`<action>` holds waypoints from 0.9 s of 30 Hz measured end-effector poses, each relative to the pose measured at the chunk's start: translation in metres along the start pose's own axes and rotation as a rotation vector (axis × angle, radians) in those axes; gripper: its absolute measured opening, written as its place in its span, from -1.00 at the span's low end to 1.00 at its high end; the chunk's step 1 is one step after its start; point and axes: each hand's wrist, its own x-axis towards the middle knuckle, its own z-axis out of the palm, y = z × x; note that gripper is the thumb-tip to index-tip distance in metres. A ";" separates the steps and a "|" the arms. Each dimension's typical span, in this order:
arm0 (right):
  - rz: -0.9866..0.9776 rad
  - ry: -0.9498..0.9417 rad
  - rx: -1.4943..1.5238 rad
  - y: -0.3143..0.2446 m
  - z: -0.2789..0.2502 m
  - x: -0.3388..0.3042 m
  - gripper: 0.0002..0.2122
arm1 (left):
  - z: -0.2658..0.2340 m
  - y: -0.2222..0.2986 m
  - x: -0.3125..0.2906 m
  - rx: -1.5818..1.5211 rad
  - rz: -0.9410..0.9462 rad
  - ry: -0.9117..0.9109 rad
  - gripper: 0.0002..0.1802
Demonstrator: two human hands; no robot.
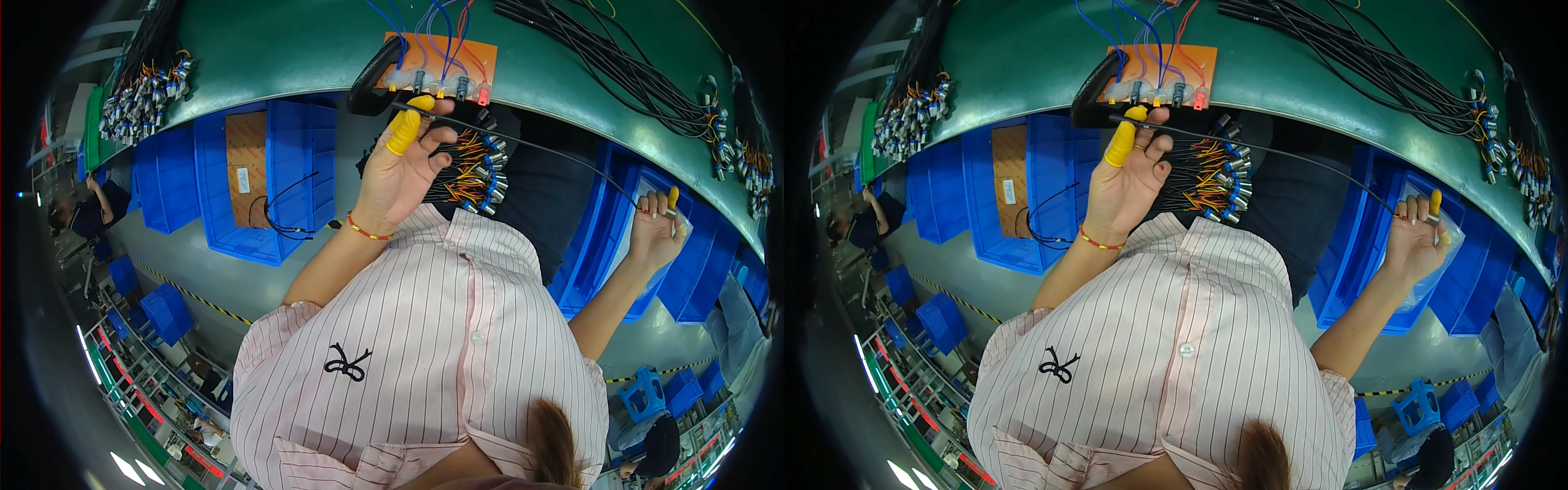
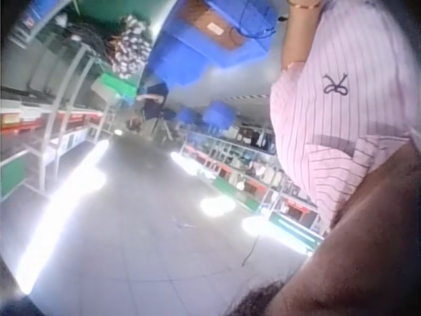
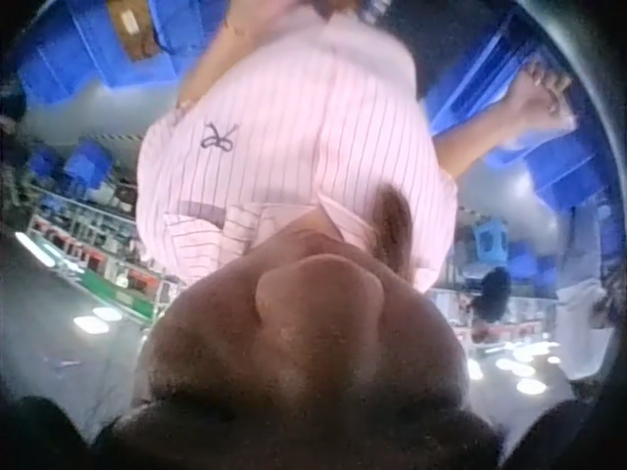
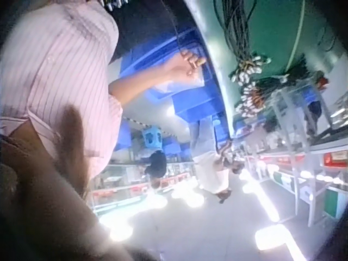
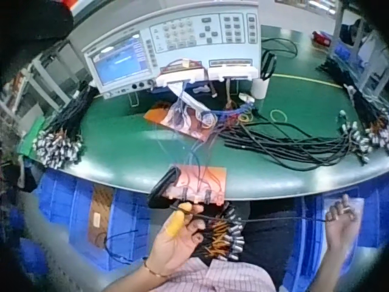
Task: Manually testing the electrical connectivity of wire harness connectors using a test fixture.
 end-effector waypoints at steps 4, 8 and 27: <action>-0.020 -0.071 -0.014 0.001 -0.017 0.003 -0.82 | -0.013 0.002 0.000 0.142 -0.036 -0.155 -0.64; -0.039 0.019 -0.099 0.018 0.007 0.003 -0.86 | -0.012 0.002 -0.002 0.272 -0.099 -0.069 -0.64; 0.043 -0.127 -0.184 0.046 0.018 0.011 -0.60 | 0.016 0.011 0.004 0.159 -0.185 0.041 -0.72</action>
